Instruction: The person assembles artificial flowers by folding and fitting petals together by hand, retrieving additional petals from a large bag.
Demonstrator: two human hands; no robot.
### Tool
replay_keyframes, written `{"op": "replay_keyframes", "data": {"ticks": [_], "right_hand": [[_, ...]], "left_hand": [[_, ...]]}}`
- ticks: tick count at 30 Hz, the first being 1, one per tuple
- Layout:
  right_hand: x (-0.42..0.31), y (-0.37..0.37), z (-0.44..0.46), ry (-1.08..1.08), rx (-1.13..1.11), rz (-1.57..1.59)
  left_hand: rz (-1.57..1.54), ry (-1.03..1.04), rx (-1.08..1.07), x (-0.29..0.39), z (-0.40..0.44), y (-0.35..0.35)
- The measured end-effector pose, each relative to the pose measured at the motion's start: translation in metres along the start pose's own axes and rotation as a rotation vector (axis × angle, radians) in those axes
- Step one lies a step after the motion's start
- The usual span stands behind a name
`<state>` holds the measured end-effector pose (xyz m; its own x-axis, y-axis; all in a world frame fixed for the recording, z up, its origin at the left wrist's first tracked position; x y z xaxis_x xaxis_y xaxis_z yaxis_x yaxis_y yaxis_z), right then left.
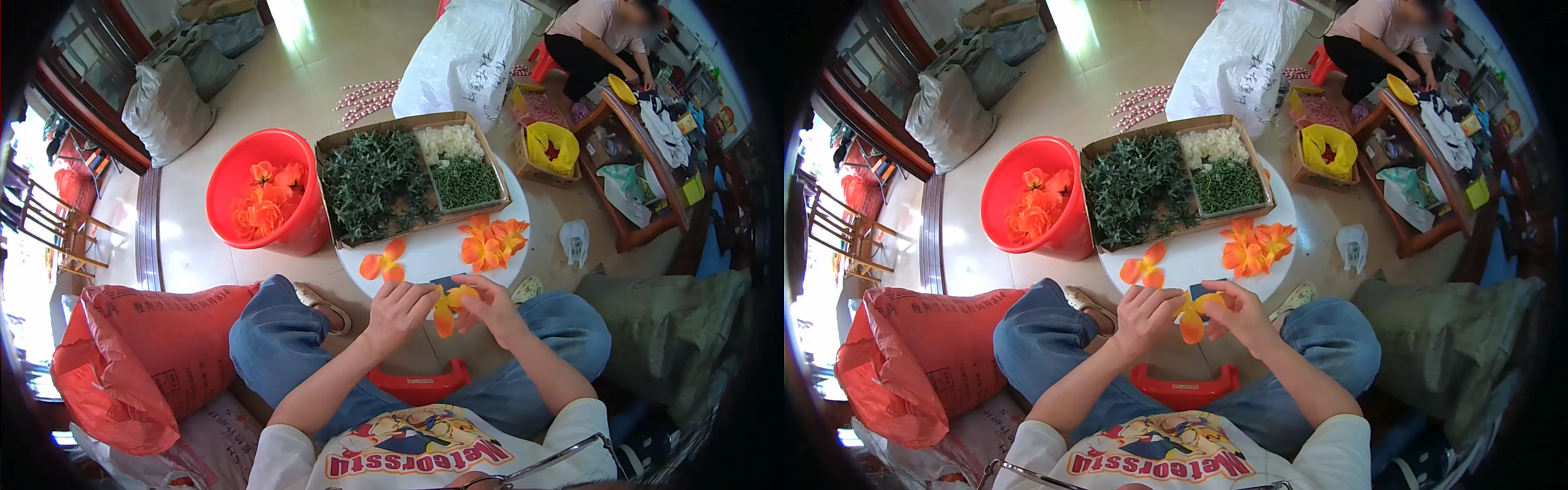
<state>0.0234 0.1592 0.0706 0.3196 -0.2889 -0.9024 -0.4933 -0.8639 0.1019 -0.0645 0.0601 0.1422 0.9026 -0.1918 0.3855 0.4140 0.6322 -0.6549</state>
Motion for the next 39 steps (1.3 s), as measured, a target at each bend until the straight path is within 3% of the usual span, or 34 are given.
{"op": "replay_keyframes", "data": {"ticks": [4,6,9,10,12,15,18,24,28,30,34,39], "right_hand": [[0.004,-0.001,-0.004,-0.102,-0.041,-0.339],[0.026,-0.001,-0.01,-0.006,-0.116,-0.348],[0.036,0.0,-0.017,0.045,-0.159,-0.366],[0.035,0.001,-0.019,0.045,-0.162,-0.372],[0.03,-0.007,-0.021,0.056,-0.083,-0.373],[0.025,-0.018,-0.017,0.012,0.039,-0.3],[0.02,-0.022,-0.014,-0.031,0.096,-0.22],[0.02,-0.025,-0.009,-0.048,0.151,-0.21],[0.022,-0.037,-0.006,-0.063,0.206,-0.249],[0.023,-0.038,-0.005,-0.047,0.218,-0.095],[0.013,-0.041,-0.002,-0.034,0.287,0.097],[0.0,-0.046,0.0,-0.122,0.284,0.081]], "left_hand": [[-0.12,-0.018,-0.051,0.007,-0.002,0.001],[-0.203,-0.038,-0.091,0.013,-0.01,0.004],[-0.473,-0.421,-0.139,-0.005,-0.031,0.022],[-0.706,-0.631,-0.1,-0.017,-0.049,0.036],[-1.167,-1.048,-0.008,-0.033,-0.085,0.069],[-1.451,-1.502,-0.103,-0.031,-0.11,0.091],[-1.735,-1.506,-0.105,-0.024,-0.105,0.103],[-1.427,-1.319,-0.09,-0.037,-0.074,0.099],[-1.422,-1.292,0.053,-0.051,-0.067,0.102],[-1.421,-1.257,0.113,-0.055,-0.06,0.1],[-1.383,-1.193,0.145,-0.058,-0.044,0.096],[-1.427,-1.108,0.187,-0.056,-0.028,0.088]]}}
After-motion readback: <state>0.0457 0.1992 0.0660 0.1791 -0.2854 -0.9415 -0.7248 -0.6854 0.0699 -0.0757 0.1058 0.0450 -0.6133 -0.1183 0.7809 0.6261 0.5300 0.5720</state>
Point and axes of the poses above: each hand's wrist, its own z-axis towards the middle knuckle, its own y-axis out of the palm, x = y × z, the point moved 10 cm from there along z, towards the middle knuckle, and after that the axes turned 9 degrees about -z, right-handed, at the moved point
